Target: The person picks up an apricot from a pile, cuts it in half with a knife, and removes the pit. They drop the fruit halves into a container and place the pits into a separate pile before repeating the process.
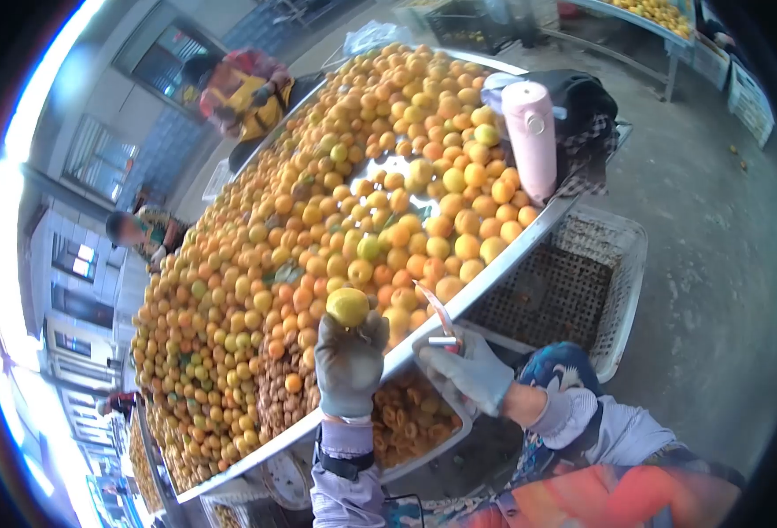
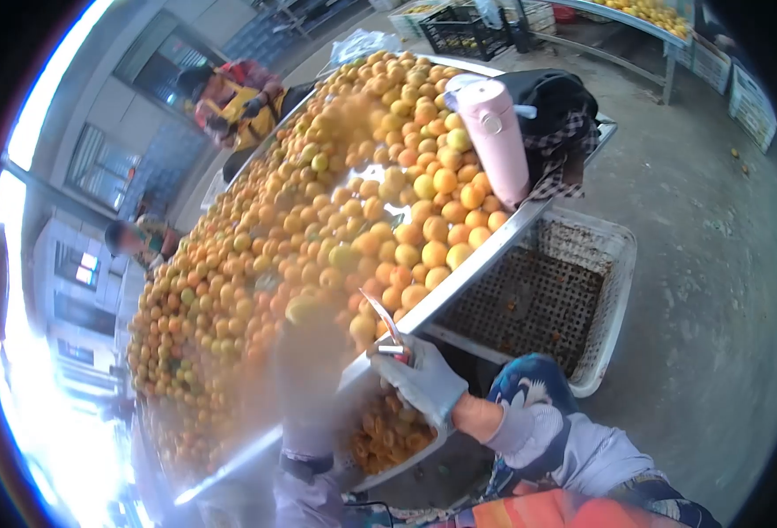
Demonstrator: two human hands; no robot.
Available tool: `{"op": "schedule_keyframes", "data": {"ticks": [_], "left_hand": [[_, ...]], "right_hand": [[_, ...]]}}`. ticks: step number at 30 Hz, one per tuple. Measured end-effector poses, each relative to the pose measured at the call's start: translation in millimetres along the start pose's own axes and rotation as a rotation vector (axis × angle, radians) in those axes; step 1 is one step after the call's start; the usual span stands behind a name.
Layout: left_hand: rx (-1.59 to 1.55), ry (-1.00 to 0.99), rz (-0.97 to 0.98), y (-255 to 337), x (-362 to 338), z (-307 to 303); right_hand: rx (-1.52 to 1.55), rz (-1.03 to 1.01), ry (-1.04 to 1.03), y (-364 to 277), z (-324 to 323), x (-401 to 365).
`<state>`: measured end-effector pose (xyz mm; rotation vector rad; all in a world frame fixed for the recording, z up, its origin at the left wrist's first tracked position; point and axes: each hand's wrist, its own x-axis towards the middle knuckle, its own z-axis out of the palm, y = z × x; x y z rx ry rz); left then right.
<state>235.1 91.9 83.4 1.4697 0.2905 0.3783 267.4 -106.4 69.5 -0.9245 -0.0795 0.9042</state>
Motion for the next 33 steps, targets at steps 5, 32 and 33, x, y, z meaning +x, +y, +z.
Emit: {"op": "schedule_keyframes", "data": {"ticks": [5,32,33], "left_hand": [[-0.779,0.165,-0.235,-10,-100,-14],[-1.246,0.147,-0.166,-60,-246,-14],[-1.077,0.3,-0.213,-57,-247,-12]], "right_hand": [[-0.431,-0.301,-0.03,52,9,8],[-0.603,-0.128,-0.252,114,36,-86],[-0.625,-0.104,-0.276,116,37,-88]]}}
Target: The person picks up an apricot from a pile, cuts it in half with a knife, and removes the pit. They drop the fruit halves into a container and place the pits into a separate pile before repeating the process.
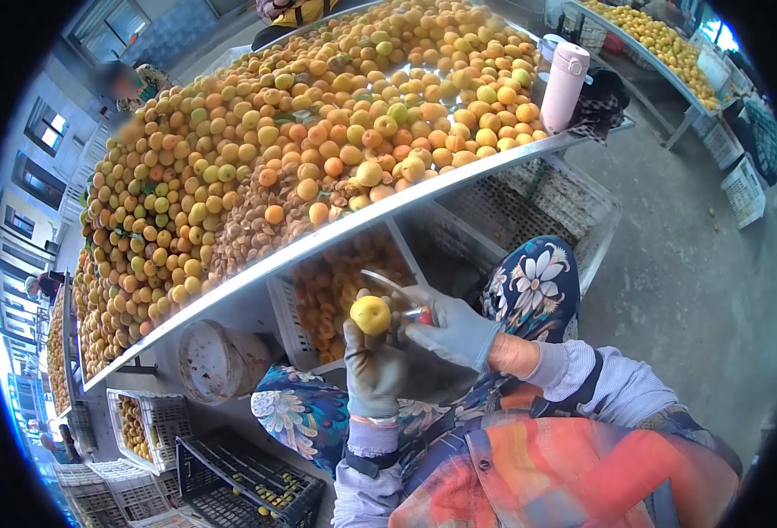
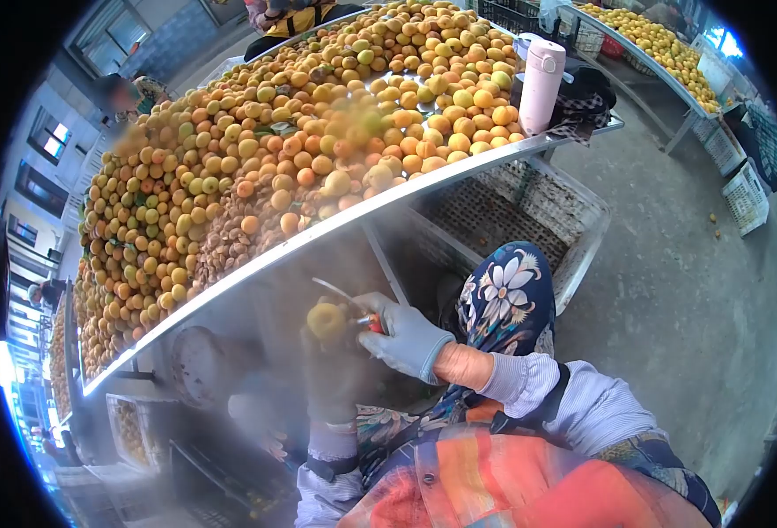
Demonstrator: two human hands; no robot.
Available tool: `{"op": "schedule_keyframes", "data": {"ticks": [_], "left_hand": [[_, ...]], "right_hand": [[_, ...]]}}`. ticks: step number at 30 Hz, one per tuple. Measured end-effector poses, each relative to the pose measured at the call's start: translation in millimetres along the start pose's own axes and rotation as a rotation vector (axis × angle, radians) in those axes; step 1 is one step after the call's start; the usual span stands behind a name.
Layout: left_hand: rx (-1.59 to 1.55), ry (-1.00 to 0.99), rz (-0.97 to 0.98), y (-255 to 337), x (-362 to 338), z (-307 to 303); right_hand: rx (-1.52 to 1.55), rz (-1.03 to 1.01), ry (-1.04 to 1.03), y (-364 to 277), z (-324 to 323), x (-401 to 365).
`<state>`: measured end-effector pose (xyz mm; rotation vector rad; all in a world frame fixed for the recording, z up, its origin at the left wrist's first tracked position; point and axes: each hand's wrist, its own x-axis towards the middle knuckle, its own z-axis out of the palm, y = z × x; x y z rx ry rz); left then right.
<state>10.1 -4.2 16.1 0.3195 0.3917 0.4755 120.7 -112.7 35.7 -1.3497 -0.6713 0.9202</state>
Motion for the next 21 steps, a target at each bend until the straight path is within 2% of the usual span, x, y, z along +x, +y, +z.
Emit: {"op": "schedule_keyframes", "data": {"ticks": [1,3,4,6,11,13,14,20,21], "left_hand": [[-0.003,0.0,-0.005,-1,0,-4],[0.103,-0.017,0.001,-1,0,-17],[0.099,-0.017,-0.002,-1,-1,-18],[0.284,-0.116,0.078,-1,-2,-18],[0.376,-0.143,0.116,2,-3,-13],[0.38,-0.154,0.112,3,-5,-11],[0.4,-0.15,0.108,3,-6,-9],[0.492,-0.145,0.133,-2,-10,-3],[0.48,-0.121,0.134,-3,-13,1]], "right_hand": [[-0.002,0.003,0.004,1,2,-2],[-0.215,-0.049,0.029,4,5,-6],[-0.239,-0.002,-0.001,-1,4,-7],[-0.296,-0.019,0.003,-5,4,-9],[-0.418,-0.052,0.02,7,7,-8],[-0.457,-0.173,0.054,10,6,-9],[-0.458,-0.172,0.053,8,6,-9],[-0.498,-0.04,0.046,6,5,-13],[-0.52,0.065,0.015,1,4,-14]]}}
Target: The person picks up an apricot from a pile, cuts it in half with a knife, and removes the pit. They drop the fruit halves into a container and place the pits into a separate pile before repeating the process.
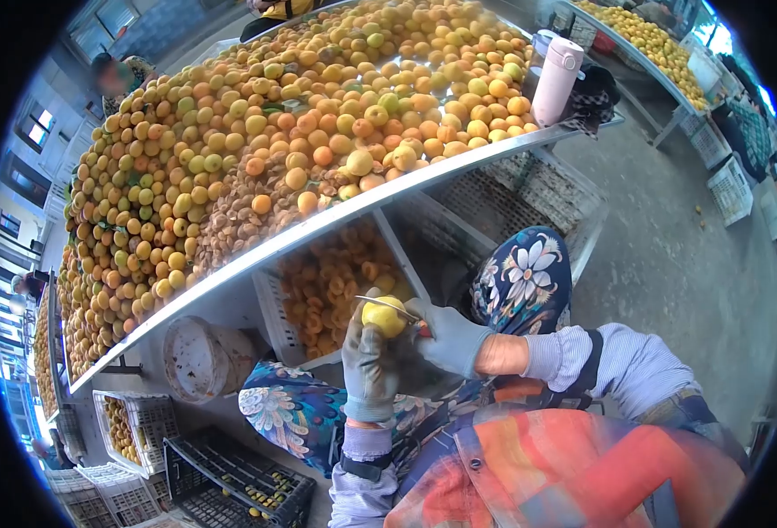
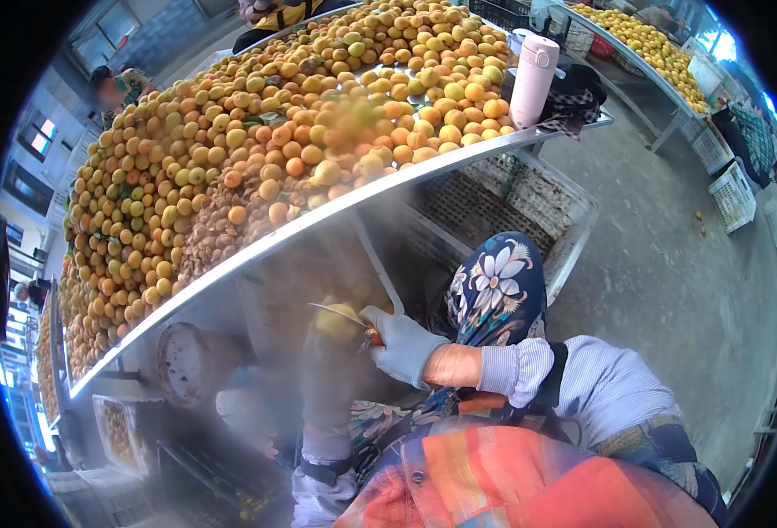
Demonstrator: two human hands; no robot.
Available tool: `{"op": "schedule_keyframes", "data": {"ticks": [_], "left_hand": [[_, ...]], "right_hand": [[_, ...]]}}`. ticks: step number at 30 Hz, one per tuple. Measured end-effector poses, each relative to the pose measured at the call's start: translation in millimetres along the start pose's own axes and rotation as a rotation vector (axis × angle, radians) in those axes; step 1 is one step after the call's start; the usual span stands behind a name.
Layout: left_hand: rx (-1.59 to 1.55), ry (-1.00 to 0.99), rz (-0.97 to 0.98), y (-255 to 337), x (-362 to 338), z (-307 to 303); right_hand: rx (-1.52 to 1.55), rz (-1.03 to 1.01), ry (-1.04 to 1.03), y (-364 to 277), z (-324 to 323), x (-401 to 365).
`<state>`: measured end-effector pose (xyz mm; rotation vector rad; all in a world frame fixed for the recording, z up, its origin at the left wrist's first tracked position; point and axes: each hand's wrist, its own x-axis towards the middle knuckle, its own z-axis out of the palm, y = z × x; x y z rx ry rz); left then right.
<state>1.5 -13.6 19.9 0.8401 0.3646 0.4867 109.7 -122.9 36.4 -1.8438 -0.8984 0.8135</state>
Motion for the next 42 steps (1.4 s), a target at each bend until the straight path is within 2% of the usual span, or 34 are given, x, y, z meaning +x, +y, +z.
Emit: {"op": "schedule_keyframes", "data": {"ticks": [1,8,10,12,18,20,21,23,24,26,27,28,29,31,32,34,36,38,39,40,42], "left_hand": [[-0.003,-0.002,-0.006,2,-1,3],[0.237,-0.035,-0.032,25,7,11],[0.275,-0.051,-0.023,27,8,12],[0.342,0.007,0.076,26,8,16],[0.363,-0.077,0.03,22,5,18],[0.358,-0.03,0.047,11,6,21],[0.352,0.023,0.066,6,5,22],[0.282,0.038,0.055,-6,6,22],[0.209,0.058,0.045,-12,8,19],[0.191,0.072,0.025,-15,10,16],[0.302,0.03,0.074,-12,10,12],[0.415,-0.013,0.119,-5,8,13],[0.421,-0.014,0.115,4,6,16],[0.264,-0.103,-0.021,26,9,29],[0.269,-0.114,-0.026,33,12,31],[0.347,-0.111,-0.195,43,17,34],[0.381,-0.134,-0.123,29,17,32],[0.311,-0.098,0.06,10,12,32],[0.466,-0.051,0.149,1,12,36],[0.467,-0.057,0.145,-7,9,36],[0.297,0.062,0.057,-22,10,34]], "right_hand": [[-0.025,0.09,-0.056,-3,-3,-1],[0.01,0.022,-0.024,14,-1,3],[-0.014,0.057,-0.105,11,-7,9],[-0.068,0.021,-0.062,-3,-16,8],[-0.107,0.073,-0.128,-3,-18,4],[0.03,-0.015,0.011,7,-8,1],[0.034,-0.012,0.015,11,1,-1],[0.26,0.049,0.131,18,18,1],[0.258,0.045,0.138,27,27,3],[0.05,0.031,0.236,33,37,7],[0.119,0.095,0.12,41,31,7],[0.127,0.099,0.119,31,18,6],[0.09,0.09,0.03,17,2,5],[-0.02,0.049,-0.084,-1,-20,9],[-0.015,0.05,-0.073,0,-22,10],[-0.205,-0.018,-0.093,1,-24,15],[-0.209,0.015,-0.106,-3,-32,10],[-0.068,0.069,-0.108,2,-29,4],[0.133,0.098,-0.016,18,-10,-1],[0.368,0.213,0.061,26,15,-5],[0.219,0.007,0.196,66,54,4]]}}
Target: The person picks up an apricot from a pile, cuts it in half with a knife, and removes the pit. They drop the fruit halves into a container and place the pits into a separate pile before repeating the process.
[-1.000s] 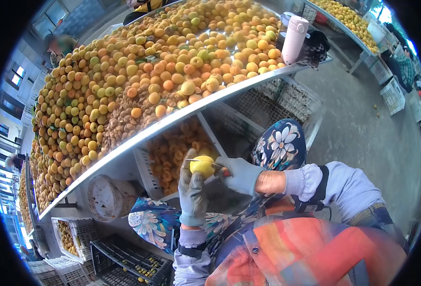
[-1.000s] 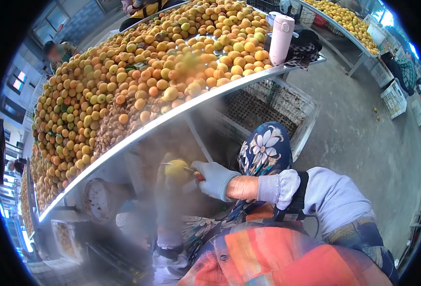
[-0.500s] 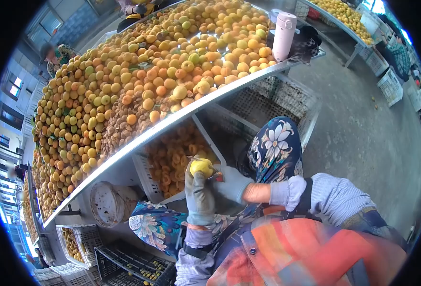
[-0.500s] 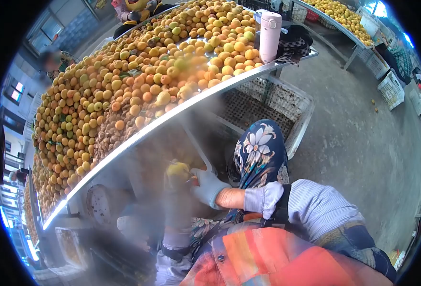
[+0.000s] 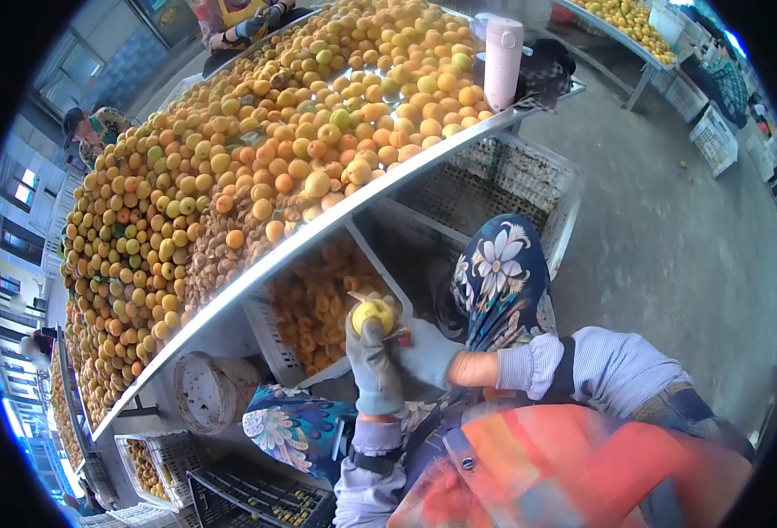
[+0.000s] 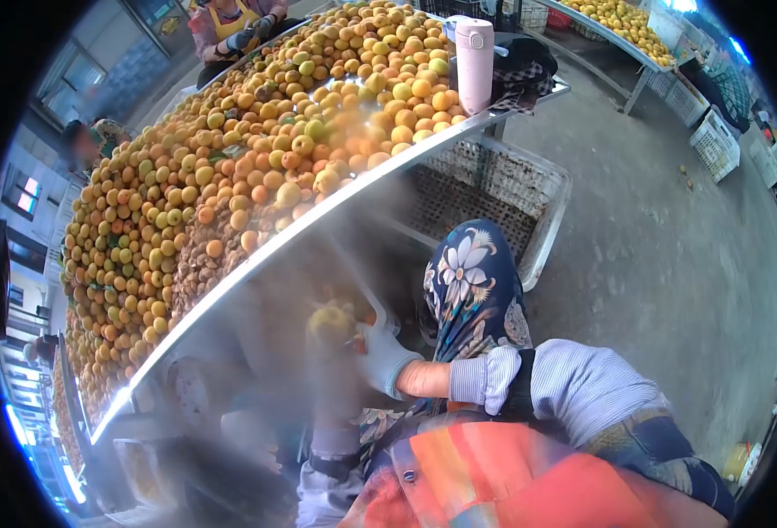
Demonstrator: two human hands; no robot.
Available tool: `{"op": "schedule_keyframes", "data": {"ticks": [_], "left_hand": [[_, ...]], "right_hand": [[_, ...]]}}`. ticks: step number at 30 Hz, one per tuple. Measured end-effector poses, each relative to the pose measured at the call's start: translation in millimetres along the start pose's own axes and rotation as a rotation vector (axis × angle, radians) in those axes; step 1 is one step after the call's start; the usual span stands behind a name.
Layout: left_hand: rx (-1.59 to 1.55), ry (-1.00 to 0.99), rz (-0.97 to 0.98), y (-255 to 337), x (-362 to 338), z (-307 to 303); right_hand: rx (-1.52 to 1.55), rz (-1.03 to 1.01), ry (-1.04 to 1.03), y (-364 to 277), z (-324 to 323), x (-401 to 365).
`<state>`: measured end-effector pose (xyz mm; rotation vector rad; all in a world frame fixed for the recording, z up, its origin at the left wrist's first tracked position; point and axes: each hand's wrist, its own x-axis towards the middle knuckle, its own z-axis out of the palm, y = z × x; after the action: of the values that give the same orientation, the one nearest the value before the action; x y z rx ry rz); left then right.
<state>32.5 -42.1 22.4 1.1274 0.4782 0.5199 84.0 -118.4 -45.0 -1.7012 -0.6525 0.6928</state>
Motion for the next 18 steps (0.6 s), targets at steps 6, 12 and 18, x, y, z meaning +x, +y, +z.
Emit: {"op": "schedule_keyframes", "data": {"ticks": [6,12,18], "left_hand": [[-0.004,-0.168,-0.253,17,10,-23],[0.14,-0.165,-0.019,10,18,-5],[0.079,-0.038,-0.132,-25,0,-4]], "right_hand": [[-0.239,0.154,-0.326,-50,-59,16],[-0.287,0.174,-0.227,-66,-64,18],[-0.032,0.318,-0.084,-13,-30,2]]}}
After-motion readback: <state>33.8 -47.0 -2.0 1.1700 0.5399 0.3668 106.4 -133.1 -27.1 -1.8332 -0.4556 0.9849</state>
